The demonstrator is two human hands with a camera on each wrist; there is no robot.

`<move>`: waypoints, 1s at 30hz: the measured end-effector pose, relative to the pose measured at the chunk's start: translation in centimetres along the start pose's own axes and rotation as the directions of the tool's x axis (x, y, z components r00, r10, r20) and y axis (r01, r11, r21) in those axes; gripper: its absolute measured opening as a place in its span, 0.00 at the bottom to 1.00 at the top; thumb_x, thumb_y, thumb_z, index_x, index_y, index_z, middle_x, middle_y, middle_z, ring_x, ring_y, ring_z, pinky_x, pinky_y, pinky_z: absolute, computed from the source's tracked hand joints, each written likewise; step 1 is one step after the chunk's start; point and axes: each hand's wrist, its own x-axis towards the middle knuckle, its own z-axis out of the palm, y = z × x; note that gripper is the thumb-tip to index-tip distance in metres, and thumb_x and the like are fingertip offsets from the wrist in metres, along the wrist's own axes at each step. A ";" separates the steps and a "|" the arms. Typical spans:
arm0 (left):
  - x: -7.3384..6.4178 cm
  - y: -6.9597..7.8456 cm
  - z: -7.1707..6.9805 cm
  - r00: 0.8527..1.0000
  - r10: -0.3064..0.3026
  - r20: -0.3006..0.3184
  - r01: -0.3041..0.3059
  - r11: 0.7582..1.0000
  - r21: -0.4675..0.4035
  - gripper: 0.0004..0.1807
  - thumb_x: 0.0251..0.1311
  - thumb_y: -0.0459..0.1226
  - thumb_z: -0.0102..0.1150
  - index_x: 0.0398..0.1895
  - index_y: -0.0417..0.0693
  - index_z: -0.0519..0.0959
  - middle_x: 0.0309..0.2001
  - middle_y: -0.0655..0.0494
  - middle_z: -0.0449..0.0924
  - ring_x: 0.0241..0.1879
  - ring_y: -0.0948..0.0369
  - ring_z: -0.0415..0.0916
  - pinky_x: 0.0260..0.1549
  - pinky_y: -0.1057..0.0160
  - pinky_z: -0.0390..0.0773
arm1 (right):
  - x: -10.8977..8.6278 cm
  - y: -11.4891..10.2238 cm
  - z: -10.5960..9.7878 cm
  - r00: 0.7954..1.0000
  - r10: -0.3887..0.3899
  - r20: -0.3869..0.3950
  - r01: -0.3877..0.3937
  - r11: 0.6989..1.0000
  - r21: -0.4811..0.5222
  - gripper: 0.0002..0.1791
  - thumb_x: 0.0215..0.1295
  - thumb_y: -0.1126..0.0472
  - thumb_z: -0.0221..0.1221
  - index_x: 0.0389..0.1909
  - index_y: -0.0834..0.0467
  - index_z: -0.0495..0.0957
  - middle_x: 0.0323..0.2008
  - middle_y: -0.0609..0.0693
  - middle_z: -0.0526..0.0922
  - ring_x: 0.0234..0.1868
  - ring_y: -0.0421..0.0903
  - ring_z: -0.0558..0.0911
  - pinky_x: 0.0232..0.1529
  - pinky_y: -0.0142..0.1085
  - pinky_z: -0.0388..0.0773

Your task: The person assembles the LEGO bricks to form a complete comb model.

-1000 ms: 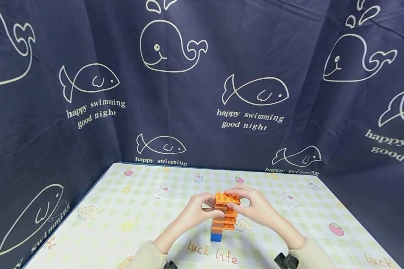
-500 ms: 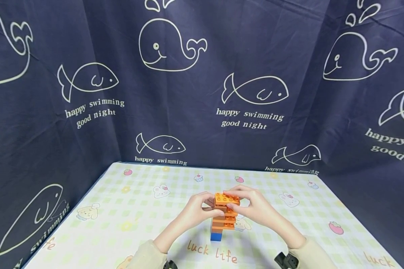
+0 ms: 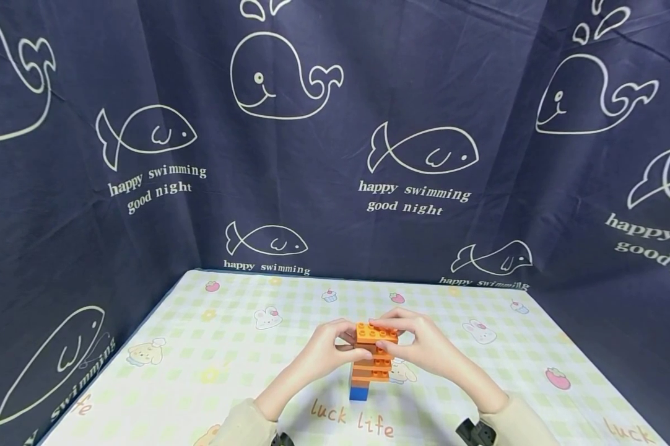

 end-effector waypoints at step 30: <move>0.1 -0.3 0.0 1.000 -0.002 0.005 0.002 1.000 -0.016 0.17 0.50 0.45 0.68 0.41 0.50 0.81 0.38 0.57 0.82 0.36 0.68 0.78 0.38 0.74 0.80 | 0.4 0.1 -0.6 0.995 -0.025 0.094 0.025 1.000 -0.005 0.17 0.57 0.62 0.64 0.50 0.57 0.81 0.40 0.47 0.80 0.36 0.37 0.75 0.36 0.33 0.78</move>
